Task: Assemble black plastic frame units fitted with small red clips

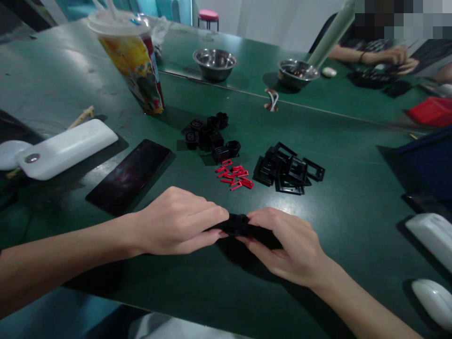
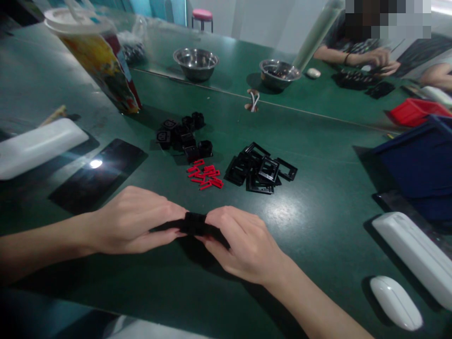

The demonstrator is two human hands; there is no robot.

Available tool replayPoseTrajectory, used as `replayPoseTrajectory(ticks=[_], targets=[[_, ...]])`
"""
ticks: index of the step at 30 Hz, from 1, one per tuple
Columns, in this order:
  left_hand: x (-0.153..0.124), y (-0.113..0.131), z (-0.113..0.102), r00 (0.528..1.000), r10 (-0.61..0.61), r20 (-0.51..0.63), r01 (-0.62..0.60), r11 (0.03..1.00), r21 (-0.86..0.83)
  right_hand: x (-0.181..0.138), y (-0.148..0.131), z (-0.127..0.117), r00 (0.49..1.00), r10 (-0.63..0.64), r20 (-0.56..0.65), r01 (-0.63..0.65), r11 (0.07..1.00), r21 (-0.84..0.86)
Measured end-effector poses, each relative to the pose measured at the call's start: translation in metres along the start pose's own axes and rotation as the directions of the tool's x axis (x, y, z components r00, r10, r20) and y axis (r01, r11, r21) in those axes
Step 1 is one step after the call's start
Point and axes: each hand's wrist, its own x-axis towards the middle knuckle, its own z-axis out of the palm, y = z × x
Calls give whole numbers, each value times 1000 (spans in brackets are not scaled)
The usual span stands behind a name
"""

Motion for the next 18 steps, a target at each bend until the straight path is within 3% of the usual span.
replayPoseTrajectory(ticks=[18], targets=[[0, -2, 2, 998, 53, -33, -52, 998, 29, 0, 2, 0, 1000, -20, 8, 20, 1000, -19]])
